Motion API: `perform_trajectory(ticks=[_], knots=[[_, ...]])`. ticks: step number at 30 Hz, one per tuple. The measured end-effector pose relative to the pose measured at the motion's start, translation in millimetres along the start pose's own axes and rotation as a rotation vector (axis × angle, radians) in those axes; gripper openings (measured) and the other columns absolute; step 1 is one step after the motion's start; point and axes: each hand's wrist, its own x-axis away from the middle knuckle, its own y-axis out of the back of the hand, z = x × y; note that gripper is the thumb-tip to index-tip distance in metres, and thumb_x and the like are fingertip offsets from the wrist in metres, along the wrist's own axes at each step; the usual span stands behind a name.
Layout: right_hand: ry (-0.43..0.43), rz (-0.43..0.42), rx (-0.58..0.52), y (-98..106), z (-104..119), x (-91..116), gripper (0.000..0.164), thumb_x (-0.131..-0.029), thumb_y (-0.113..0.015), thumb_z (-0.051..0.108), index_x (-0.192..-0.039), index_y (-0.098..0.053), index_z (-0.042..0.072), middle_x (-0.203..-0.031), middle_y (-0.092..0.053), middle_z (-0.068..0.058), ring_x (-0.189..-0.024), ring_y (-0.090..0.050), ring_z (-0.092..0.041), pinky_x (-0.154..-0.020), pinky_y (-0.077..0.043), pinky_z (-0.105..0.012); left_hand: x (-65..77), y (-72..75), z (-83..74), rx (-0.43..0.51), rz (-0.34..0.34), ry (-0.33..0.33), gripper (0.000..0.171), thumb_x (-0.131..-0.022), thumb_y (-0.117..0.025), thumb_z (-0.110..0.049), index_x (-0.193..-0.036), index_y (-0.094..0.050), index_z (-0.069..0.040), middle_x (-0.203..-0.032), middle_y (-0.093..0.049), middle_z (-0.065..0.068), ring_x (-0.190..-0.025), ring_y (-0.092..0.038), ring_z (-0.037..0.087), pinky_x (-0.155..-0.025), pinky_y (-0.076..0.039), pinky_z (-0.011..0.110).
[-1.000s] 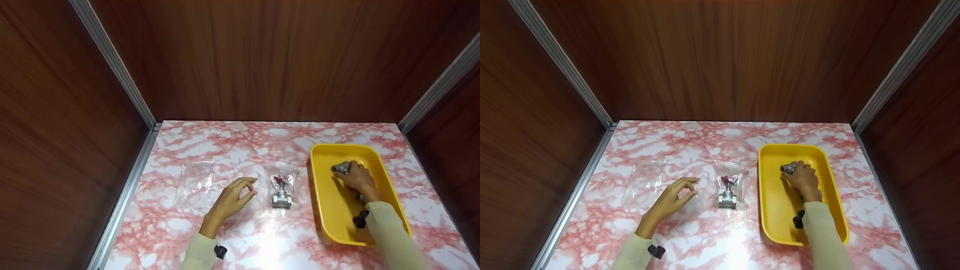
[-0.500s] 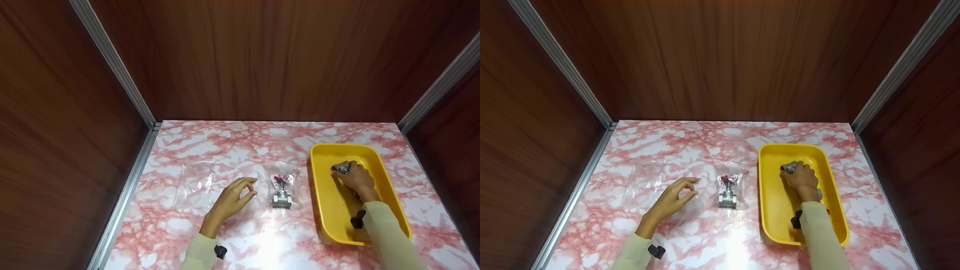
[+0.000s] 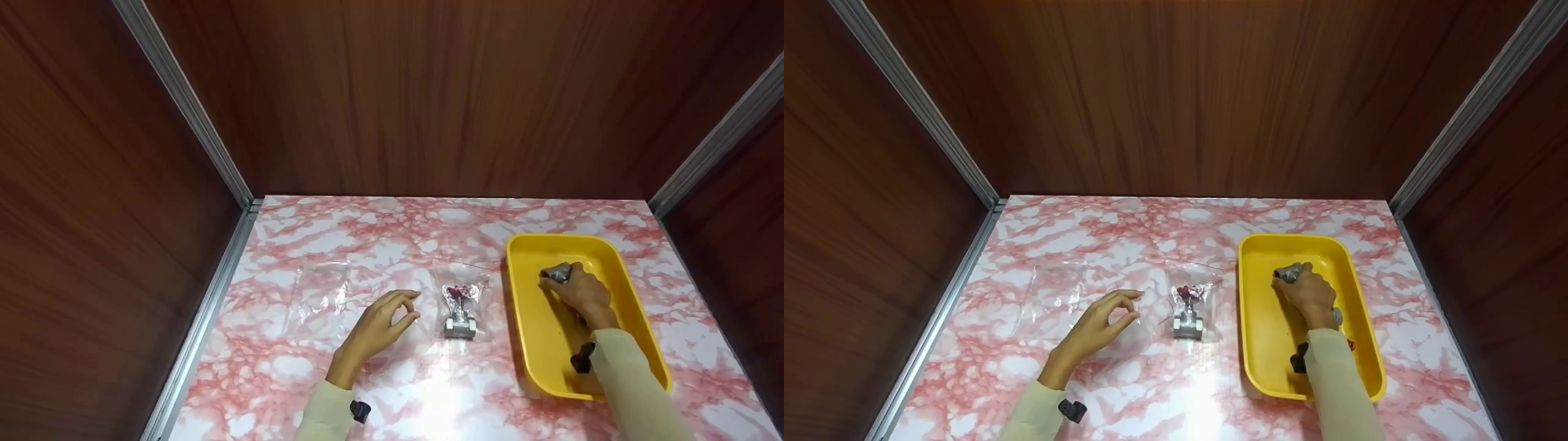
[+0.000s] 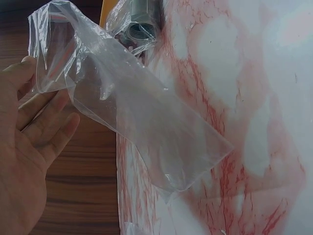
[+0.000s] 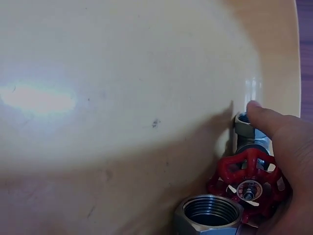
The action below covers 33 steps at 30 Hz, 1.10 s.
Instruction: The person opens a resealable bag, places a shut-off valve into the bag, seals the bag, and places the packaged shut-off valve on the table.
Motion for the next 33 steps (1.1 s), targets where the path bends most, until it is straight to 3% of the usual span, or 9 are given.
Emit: perform_trajectory(ticks=[13,33], knots=[[-0.037,-0.083,-0.021,-11,2,-1,0.091,-0.096,-0.068,0.062,-0.143,-0.040,-0.011,-0.124,-0.062,-0.041,-0.101,-0.065,-0.051,-0.084,-0.056,-0.060,1.2,-1.0,0.5,0.016,0.014,0.011,0.018,-0.108,-0.065,-0.031,-0.101,-0.062,-0.015,-0.142,-0.069,0.002,-0.133,-0.066,0.022,-0.105,-0.058,0.041],[0.052,-0.143,-0.019,-8,7,5,0.088,-0.094,-0.074,0.058,-0.147,-0.045,-0.006,-0.129,-0.061,-0.044,-0.108,-0.065,-0.055,-0.090,-0.055,-0.065,-0.6,0.0,-0.2,0.006,0.010,0.012,0.017,-0.108,-0.066,-0.030,-0.100,-0.064,-0.015,-0.142,-0.069,0.003,-0.133,-0.066,0.022,-0.106,-0.058,0.039]])
